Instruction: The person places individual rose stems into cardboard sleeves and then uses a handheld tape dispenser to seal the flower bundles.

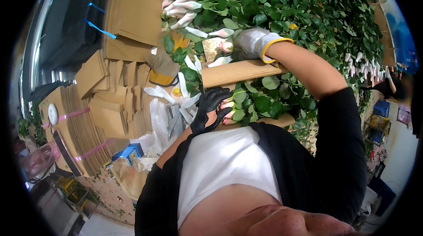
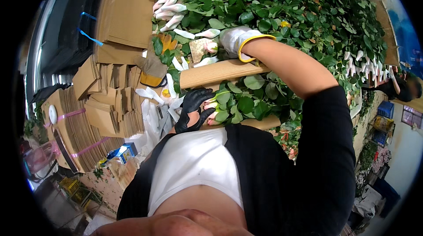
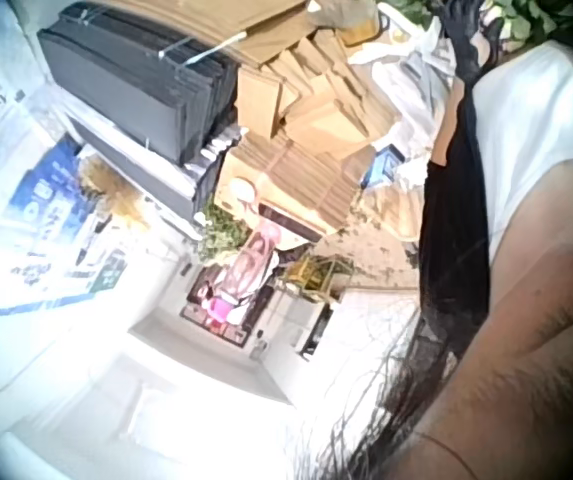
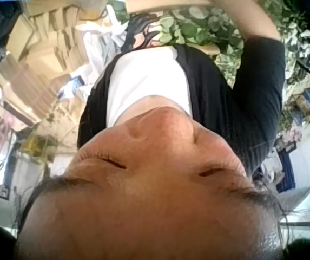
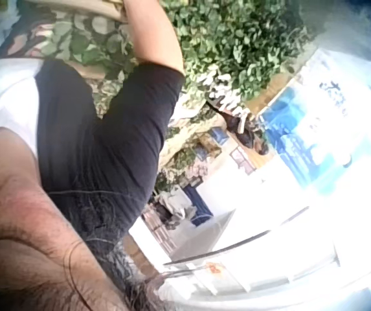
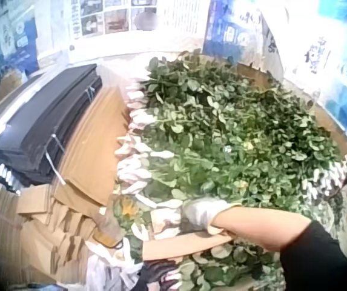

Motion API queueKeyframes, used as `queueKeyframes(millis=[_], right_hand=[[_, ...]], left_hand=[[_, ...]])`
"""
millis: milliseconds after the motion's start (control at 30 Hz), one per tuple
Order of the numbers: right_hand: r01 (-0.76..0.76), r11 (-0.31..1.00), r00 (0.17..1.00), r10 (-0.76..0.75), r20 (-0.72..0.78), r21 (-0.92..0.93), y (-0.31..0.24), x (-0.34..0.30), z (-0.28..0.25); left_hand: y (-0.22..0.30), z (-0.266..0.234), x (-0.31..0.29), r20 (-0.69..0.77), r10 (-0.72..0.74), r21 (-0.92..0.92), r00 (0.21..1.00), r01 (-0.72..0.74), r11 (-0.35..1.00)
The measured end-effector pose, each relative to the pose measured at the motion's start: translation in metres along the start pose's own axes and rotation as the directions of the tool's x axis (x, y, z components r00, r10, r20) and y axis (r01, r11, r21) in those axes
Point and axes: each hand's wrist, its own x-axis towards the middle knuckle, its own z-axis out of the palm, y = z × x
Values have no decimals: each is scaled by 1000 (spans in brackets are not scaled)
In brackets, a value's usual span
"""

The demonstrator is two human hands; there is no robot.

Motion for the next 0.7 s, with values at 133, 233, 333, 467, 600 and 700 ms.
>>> queueKeyframes(millis=[133, 233, 333, 467, 600, 700], right_hand=[[-27, 996, 972, 45, -230, 84, -18, -53, -52], [-2, 857, 749, 343, -567, 516, 7, -141, -73], [-186, 981, 575, 151, -804, 51, -22, -198, -53], [175, 936, 368, -349, -862, -304, -74, -168, 39], [-10, 860, 558, -419, -716, -511, -83, -121, 69], [-107, 770, 480, -514, -711, -629, -81, -109, 74]], left_hand=[[-3, 0, -7, 25, -60, 123, 998, 56, 991], [-10, -1, -6, -74, 39, 39, 996, -36, 999], [-4, -2, -2, -111, 66, 30, 992, -63, 998], [-2, 0, 3, -144, 31, -56, 989, -39, 998], [-16, 1, 2, -123, 149, 116, 981, -135, 984], [-16, 7, -4, -164, 85, 163, 983, -58, 985]])
